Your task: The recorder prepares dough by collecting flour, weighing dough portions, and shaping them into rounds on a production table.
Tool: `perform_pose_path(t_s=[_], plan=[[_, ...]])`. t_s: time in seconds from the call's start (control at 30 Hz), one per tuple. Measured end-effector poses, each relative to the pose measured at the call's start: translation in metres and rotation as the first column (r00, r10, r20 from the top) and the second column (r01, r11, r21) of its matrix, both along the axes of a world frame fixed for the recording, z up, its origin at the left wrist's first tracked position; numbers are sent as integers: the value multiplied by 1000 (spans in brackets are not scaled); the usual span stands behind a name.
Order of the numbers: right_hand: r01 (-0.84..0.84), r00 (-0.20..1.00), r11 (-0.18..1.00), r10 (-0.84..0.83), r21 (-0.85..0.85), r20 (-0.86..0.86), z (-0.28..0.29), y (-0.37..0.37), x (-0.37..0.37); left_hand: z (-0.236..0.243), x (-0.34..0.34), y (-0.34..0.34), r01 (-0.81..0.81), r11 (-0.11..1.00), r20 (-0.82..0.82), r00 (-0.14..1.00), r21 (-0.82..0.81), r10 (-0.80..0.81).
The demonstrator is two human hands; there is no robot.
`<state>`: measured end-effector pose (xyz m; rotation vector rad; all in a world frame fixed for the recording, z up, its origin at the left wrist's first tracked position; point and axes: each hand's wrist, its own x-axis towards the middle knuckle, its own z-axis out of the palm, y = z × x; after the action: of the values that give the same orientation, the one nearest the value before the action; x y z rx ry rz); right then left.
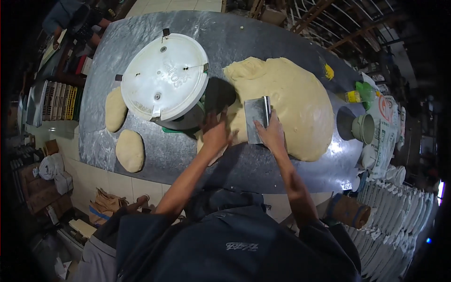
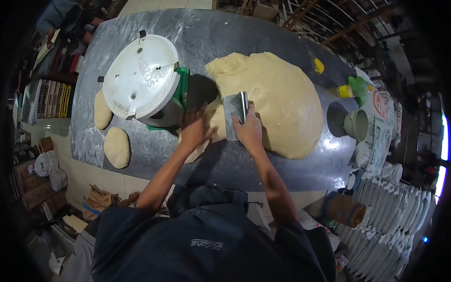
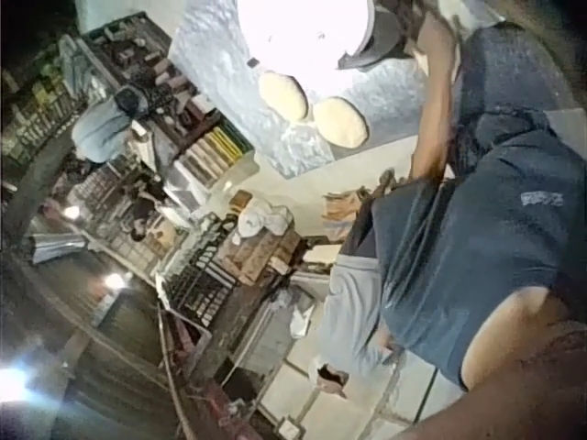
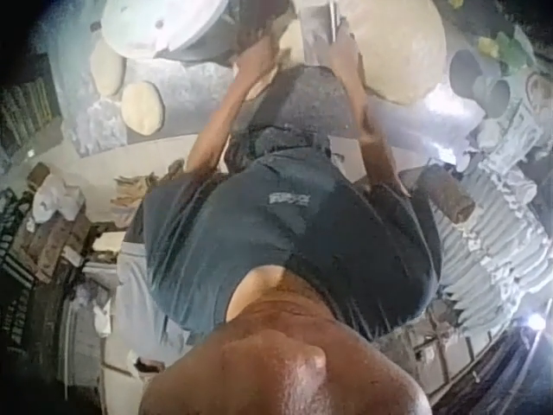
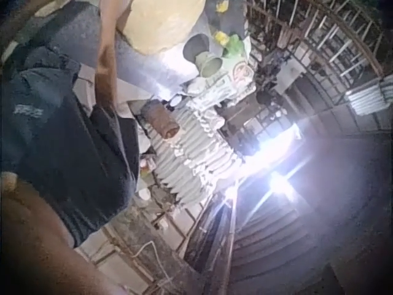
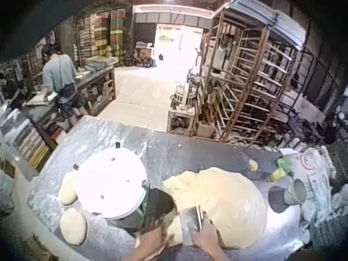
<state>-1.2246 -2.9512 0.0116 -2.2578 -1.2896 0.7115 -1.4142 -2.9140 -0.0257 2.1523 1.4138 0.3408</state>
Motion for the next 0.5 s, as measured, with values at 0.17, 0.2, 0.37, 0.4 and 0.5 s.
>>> perform_pose_path(t_s=[0.17,0.2,0.37,0.4,0.5], plan=[[-100,989,982,116,-158,96,-5,-1,-42,-23,-14,-52,38,996,-7,999,-79,-39],[-124,974,971,158,-203,160,-20,-4,-57,-18,-22,-72,-39,985,94,994,-168,56],[-115,969,987,136,-114,205,-81,28,-99,12,-61,-114,-271,846,150,915,-459,375],[-101,985,986,118,-129,129,-83,40,-98,18,-74,-128,-273,824,220,879,-496,423],[109,990,994,-107,12,-94,-83,45,-72,-2,-133,-166,-219,579,285,702,-786,653]])
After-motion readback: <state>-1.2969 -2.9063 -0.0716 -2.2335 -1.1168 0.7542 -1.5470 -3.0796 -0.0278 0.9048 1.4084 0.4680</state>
